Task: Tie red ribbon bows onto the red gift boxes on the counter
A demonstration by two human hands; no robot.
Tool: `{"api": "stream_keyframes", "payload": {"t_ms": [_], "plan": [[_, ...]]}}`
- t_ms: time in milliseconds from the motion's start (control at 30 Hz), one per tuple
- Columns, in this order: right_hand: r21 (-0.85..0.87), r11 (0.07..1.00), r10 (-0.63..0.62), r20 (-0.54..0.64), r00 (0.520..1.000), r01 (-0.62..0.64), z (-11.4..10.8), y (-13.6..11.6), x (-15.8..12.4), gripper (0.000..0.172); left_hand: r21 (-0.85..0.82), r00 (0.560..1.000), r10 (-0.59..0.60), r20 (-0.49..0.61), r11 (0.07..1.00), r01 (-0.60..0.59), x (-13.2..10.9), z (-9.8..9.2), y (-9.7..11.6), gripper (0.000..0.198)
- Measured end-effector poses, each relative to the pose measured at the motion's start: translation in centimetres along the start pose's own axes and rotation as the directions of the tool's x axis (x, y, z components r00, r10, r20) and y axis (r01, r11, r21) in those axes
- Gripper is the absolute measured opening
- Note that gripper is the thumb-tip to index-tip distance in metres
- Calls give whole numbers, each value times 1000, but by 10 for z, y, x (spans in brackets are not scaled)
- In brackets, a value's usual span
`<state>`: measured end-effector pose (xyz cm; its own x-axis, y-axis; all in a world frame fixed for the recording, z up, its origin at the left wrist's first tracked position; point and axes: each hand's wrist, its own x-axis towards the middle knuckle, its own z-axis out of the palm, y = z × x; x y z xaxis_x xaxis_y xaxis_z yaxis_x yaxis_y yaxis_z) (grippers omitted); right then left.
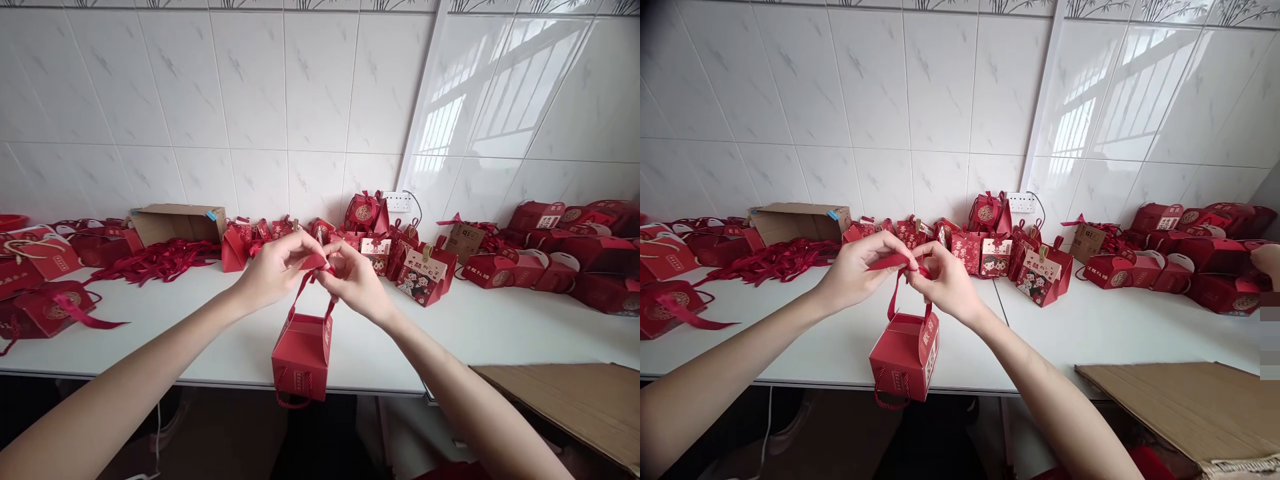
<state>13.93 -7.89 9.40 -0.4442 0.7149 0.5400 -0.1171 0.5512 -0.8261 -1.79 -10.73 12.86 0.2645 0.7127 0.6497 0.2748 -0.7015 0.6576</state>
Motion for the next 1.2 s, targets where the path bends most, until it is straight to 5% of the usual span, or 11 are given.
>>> {"api": "stream_keyframes", "payload": {"t_ms": [233,400,500,600,800,1000,1100,1200], "plan": [[-308,951,-112,-234,966,35,8,-5,-11,15,75,998,67,17,995,-68,-1,0,-6,7],[-23,1000,-8,-213,977,3,4,-4,-9,26,71,995,98,-23,993,-96,-3,-1,-8,7],[88,995,67,-331,941,-40,3,2,-3,30,31,995,88,-47,996,-87,-5,1,-12,10],[200,980,80,-450,889,13,5,8,1,26,-86,978,71,-198,992,-90,-11,9,-20,10],[245,965,92,-638,765,89,-1,21,-17,44,-404,818,-207,-537,914,-33,-30,22,-46,17],[198,980,149,-791,593,18,-16,36,-64,51,-596,675,-491,-551,798,94,-57,9,-70,16],[246,969,213,-807,552,-14,-23,43,-86,33,-654,604,-579,-547,746,124,-72,0,-83,17],[328,943,302,-785,541,-51,-27,48,-104,33,-669,548,-640,-538,720,185,-88,-3,-94,20]]}}
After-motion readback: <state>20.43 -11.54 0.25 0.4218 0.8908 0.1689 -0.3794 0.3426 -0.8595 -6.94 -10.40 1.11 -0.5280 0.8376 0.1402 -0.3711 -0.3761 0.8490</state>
